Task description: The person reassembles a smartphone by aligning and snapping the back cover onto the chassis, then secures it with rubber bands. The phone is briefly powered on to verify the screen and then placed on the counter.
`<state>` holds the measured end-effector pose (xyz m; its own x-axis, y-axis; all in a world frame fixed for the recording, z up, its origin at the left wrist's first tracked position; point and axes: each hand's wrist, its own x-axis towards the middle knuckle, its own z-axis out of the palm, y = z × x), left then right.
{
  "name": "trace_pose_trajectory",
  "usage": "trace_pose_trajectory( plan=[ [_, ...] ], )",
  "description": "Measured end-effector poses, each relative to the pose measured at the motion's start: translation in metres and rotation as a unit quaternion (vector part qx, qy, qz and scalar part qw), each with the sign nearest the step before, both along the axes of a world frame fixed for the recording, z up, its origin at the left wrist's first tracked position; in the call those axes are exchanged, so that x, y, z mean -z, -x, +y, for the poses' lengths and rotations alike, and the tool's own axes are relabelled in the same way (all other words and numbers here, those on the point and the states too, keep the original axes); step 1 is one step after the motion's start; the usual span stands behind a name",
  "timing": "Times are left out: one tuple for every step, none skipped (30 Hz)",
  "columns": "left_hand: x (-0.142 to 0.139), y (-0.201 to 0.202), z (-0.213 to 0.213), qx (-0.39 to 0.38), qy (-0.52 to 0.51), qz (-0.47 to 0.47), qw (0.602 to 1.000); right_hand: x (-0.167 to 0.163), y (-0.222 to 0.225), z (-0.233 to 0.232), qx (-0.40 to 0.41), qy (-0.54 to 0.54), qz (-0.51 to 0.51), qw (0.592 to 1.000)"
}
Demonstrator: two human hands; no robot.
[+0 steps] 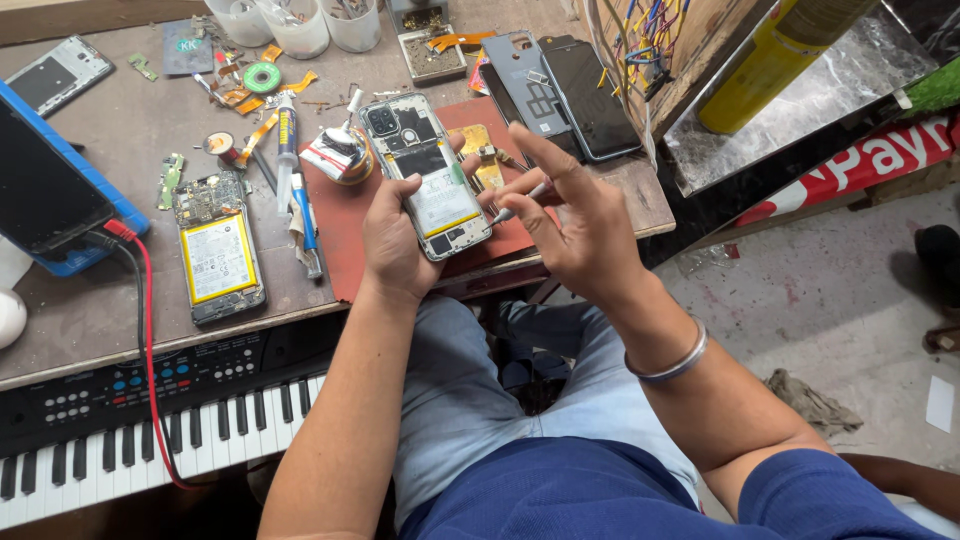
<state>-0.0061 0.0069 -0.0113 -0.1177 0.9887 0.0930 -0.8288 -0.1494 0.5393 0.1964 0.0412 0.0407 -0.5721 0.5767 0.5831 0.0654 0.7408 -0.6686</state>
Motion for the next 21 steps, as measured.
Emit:
trace_pose_trajectory(
  plan=[
    [0.0, 0.0, 0.0, 0.0, 0.003, -0.003, 1.0, 0.0, 0.001, 0.0, 0.025, -0.018, -0.001, 1.0],
    [-0.001, -0.001, -0.001, 0.0, 0.006, -0.005, 1.0, 0.001, 0.004, 0.001, 0.051, -0.035, -0.002, 0.998],
    [-0.002, 0.0, -0.001, -0.001, 0.009, -0.006, 1.0, 0.001, 0.006, 0.001, 0.075, -0.053, -0.003, 0.996],
    [-0.003, 0.0, 0.0, -0.003, 0.007, -0.004, 1.0, 0.001, 0.006, 0.001, 0.046, -0.041, 0.007, 0.998],
    [-0.003, -0.001, 0.0, -0.006, 0.004, -0.001, 1.0, 0.001, 0.007, 0.001, 0.016, -0.03, 0.017, 0.999],
    [-0.003, -0.001, 0.0, -0.009, 0.003, 0.002, 1.0, 0.0, 0.007, 0.001, -0.013, -0.016, 0.027, 0.999],
    [-0.002, -0.001, 0.0, -0.009, 0.003, 0.006, 1.0, 0.0, 0.006, -0.001, -0.025, 0.0, 0.024, 0.999],
    [-0.002, -0.001, 0.0, -0.009, 0.002, 0.01, 1.0, 0.0, 0.004, -0.001, -0.037, 0.016, 0.021, 0.999],
    [-0.002, 0.0, 0.0, -0.009, 0.002, 0.015, 1.0, 0.001, 0.003, -0.002, -0.048, 0.031, 0.02, 0.998],
    [-0.001, 0.0, 0.0, -0.009, 0.003, 0.012, 1.0, 0.002, 0.002, -0.002, -0.041, 0.035, 0.02, 0.998],
    [0.0, 0.0, 0.0, -0.009, 0.003, 0.008, 1.0, 0.004, 0.002, -0.002, -0.033, 0.038, 0.02, 0.999],
    [0.0, 0.0, 0.0, -0.008, 0.003, 0.005, 1.0, 0.006, 0.001, -0.001, -0.026, 0.04, 0.021, 0.999],
    [0.001, -0.001, 0.0, -0.003, 0.002, -0.005, 1.0, 0.008, 0.0, 0.0, -0.03, 0.061, 0.048, 0.997],
    [0.001, 0.0, 0.001, 0.001, -0.001, -0.014, 1.0, 0.011, 0.001, 0.003, -0.035, 0.081, 0.077, 0.993],
    [0.001, 0.001, 0.001, 0.003, -0.002, -0.022, 1.0, 0.013, 0.001, 0.006, -0.042, 0.102, 0.106, 0.988],
    [0.001, 0.002, 0.0, 0.001, -0.002, -0.023, 1.0, 0.016, 0.0, 0.01, -0.02, 0.103, 0.121, 0.987],
    [0.002, 0.002, 0.0, -0.001, 0.0, -0.025, 1.0, 0.017, -0.003, 0.016, 0.002, 0.104, 0.136, 0.985],
    [0.002, 0.001, 0.0, -0.002, 0.001, -0.028, 1.0, 0.017, -0.006, 0.022, 0.025, 0.104, 0.151, 0.983],
    [0.002, 0.001, -0.001, -0.003, 0.005, -0.026, 1.0, 0.016, -0.01, 0.03, 0.06, 0.095, 0.103, 0.988],
    [0.002, 0.001, 0.0, -0.003, 0.007, -0.025, 1.0, 0.015, -0.013, 0.04, 0.095, 0.085, 0.055, 0.99],
    [0.002, 0.001, 0.0, -0.003, 0.009, -0.024, 1.0, 0.014, -0.015, 0.048, 0.13, 0.074, 0.007, 0.989]
  ],
)
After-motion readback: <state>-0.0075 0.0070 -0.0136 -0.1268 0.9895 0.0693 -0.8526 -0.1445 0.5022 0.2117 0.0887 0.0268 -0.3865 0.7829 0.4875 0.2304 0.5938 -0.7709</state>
